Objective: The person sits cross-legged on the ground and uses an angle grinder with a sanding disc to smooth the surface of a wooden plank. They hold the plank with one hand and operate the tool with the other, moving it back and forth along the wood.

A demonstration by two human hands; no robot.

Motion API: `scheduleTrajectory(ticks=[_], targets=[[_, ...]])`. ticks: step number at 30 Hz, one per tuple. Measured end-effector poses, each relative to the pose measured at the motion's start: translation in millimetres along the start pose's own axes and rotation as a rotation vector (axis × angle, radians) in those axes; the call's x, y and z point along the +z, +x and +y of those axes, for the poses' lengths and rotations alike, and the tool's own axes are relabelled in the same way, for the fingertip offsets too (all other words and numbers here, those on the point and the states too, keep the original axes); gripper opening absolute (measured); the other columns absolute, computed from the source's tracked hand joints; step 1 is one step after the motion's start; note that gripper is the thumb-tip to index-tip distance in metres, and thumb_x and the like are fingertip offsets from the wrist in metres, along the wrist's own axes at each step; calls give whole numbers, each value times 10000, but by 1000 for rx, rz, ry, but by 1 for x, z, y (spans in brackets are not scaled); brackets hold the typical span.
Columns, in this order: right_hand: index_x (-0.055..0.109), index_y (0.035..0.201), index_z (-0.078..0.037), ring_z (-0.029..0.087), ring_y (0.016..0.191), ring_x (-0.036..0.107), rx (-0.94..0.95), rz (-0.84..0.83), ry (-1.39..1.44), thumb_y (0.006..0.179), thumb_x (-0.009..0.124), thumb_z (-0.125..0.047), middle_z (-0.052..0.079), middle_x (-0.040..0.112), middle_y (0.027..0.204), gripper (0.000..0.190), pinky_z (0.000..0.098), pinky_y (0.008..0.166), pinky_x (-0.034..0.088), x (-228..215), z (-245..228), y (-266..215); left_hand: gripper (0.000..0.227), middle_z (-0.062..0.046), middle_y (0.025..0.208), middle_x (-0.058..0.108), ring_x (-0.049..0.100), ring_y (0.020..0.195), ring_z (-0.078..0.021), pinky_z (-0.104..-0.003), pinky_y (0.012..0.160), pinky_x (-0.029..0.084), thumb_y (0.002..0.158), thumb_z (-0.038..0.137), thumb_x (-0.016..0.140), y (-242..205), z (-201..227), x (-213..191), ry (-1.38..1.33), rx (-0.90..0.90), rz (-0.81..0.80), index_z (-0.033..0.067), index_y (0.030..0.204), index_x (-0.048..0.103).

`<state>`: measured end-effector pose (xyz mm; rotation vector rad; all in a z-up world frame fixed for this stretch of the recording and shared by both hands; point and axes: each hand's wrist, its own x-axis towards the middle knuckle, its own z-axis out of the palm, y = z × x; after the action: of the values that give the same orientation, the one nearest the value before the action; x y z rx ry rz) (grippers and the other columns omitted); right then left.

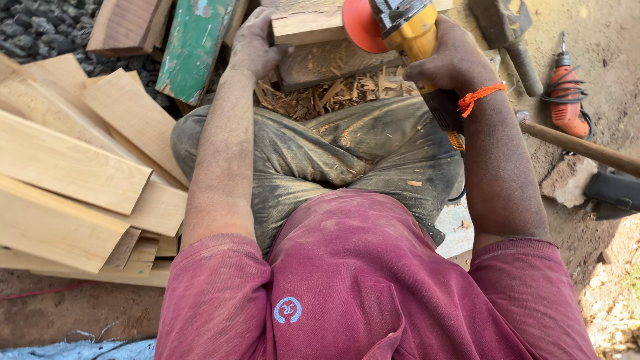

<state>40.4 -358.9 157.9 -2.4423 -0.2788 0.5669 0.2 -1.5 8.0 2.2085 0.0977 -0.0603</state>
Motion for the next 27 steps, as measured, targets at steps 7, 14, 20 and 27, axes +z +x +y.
scheduleTrajectory(ticks=[7,14,20,27], targets=[[631,1343,-39,252,1035,737,126,85,-30,658,895,-178,119,750,1144,747,388,915,579,-30,44,-20,488,36,1265,637,645,1199,-150,-317,1074,507,822,176,916,-3,7,-6,-19,45,10,191,1244,671],[602,1303,-4,218,1001,732,233,201,159,643,906,-163,112,730,1144,743,379,865,600,-47,89,-17,501,40,1247,640,650,1188,-141,-306,1048,496,806,153,920,-5,10,-7,-10,59,18,186,1240,672],[632,1309,-18,228,1011,736,210,214,48,682,904,-158,130,742,1172,697,380,895,601,-33,83,-19,519,36,1269,638,649,1197,-146,-308,1054,500,801,145,925,-5,7,-7,-37,81,17,185,1252,671],[562,1341,-32,234,1017,742,268,222,130,668,902,-137,125,730,1171,762,393,883,624,-40,82,-13,547,7,1268,623,629,1205,-176,-317,1059,513,793,154,941,-3,5,-7,18,100,39,170,1261,657]])
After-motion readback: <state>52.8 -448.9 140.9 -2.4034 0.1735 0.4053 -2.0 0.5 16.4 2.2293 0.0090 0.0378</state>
